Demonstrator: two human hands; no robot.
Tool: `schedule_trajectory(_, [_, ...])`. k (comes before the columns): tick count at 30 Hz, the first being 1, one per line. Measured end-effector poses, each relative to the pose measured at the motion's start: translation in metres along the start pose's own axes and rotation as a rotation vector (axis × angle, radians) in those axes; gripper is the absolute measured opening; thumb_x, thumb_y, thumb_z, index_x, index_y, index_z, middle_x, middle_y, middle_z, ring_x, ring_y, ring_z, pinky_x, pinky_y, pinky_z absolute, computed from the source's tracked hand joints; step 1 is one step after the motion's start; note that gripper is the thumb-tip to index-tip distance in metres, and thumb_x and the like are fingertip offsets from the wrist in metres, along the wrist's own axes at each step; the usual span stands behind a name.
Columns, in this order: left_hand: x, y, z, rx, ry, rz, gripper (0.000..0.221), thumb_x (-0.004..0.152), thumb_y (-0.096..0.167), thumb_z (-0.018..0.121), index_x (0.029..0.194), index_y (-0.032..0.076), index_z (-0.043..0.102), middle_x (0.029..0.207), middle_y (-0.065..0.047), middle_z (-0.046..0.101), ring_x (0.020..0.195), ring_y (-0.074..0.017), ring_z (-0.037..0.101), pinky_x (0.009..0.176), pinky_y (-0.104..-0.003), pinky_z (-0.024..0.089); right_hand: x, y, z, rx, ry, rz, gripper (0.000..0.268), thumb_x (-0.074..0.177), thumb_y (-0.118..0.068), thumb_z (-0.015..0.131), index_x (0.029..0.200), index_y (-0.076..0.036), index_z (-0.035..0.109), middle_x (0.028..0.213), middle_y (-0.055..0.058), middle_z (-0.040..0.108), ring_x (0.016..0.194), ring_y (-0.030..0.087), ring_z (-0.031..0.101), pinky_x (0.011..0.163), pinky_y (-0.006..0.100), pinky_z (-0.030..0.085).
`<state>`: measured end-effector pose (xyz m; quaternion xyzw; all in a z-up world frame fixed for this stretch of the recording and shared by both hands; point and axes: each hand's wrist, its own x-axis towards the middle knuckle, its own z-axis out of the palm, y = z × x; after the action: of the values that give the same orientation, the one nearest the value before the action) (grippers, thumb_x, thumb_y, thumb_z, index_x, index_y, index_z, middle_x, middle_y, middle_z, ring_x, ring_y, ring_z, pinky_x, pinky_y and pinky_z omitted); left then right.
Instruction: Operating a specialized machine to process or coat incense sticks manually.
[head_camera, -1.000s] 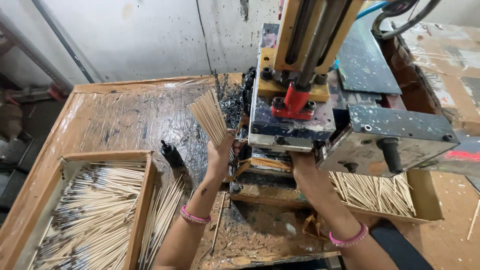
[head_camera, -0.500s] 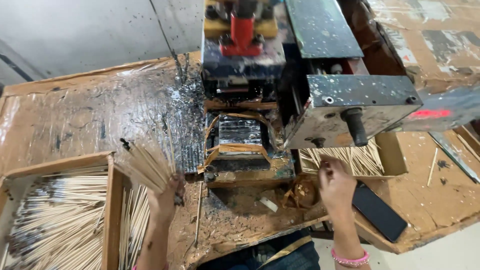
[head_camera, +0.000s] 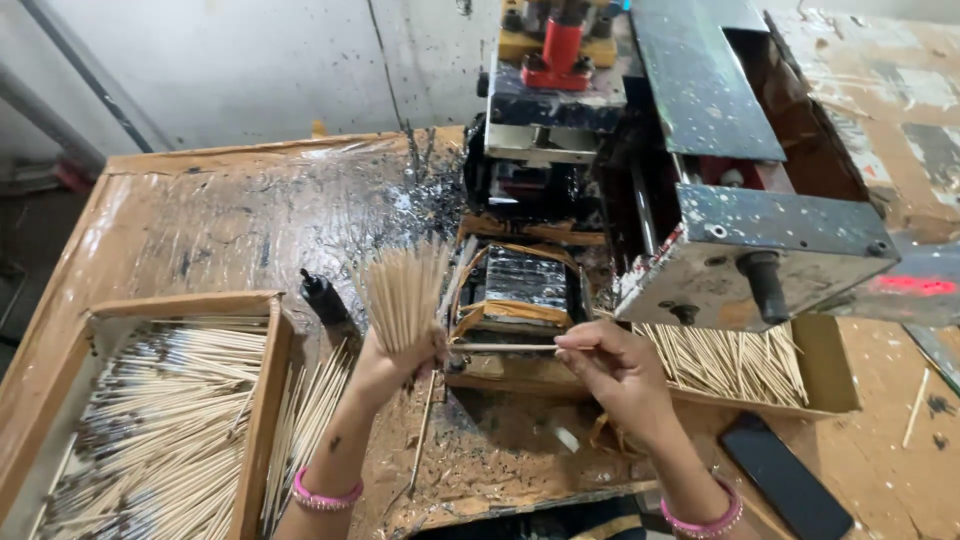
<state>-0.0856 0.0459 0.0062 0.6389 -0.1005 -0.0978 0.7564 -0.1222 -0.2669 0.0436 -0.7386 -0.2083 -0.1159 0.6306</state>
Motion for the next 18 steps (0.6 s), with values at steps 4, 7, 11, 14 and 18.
schedule_trajectory(4, [0.041,0.014,-0.017,-0.065,0.315,0.273,0.014,0.094,0.012,0.067,0.101,0.0,0.068,0.075,-0.007,0.066,0.056,-0.01,0.061,0.044,-0.022,0.051,0.052,-0.007,0.015,-0.756,-0.09,-0.462,0.034,0.087,0.001,0.07,0.119,-0.01,0.072,0.119,0.004,0.073,0.113,0.021,0.067,0.101,0.032,0.057])
schedule_trajectory(7, [0.07,0.027,0.0,-0.177,0.411,0.214,0.012,0.094,0.01,0.064,0.099,0.0,0.067,0.076,-0.006,0.066,0.056,-0.0098,0.059,0.043,-0.023,0.05,0.068,0.026,0.016,-1.142,-0.091,-0.371,0.046,0.085,0.01,0.063,0.124,-0.011,0.071,0.124,0.005,0.072,0.124,0.026,0.06,0.108,0.036,0.052])
schedule_trajectory(11, [0.096,-0.002,0.012,-0.225,0.388,0.166,0.011,0.093,0.008,0.062,0.102,0.002,0.067,0.077,-0.006,0.064,0.059,-0.0101,0.058,0.045,-0.024,0.05,0.056,0.025,0.015,-1.214,-0.063,-0.239,0.042,0.091,0.01,0.058,0.127,-0.007,0.068,0.128,0.011,0.069,0.126,0.028,0.058,0.106,0.034,0.052])
schedule_trajectory(14, [0.099,-0.01,0.018,-0.25,0.367,0.118,0.013,0.095,0.007,0.061,0.104,0.001,0.066,0.077,-0.005,0.062,0.059,-0.0117,0.057,0.046,-0.024,0.05,0.047,0.007,0.019,-1.173,-0.056,-0.053,0.04,0.101,0.003,0.051,0.138,-0.003,0.063,0.132,0.02,0.063,0.099,0.029,0.061,0.078,0.031,0.057])
schedule_trajectory(18, [0.098,-0.001,0.021,-0.2,0.369,0.117,0.014,0.096,0.008,0.061,0.106,-0.001,0.066,0.077,-0.005,0.063,0.061,-0.012,0.059,0.05,-0.025,0.053,0.046,0.001,0.021,-1.156,0.069,-0.274,0.035,0.1,-0.003,0.052,0.132,-0.002,0.064,0.128,0.018,0.064,0.101,0.032,0.067,0.068,0.033,0.062])
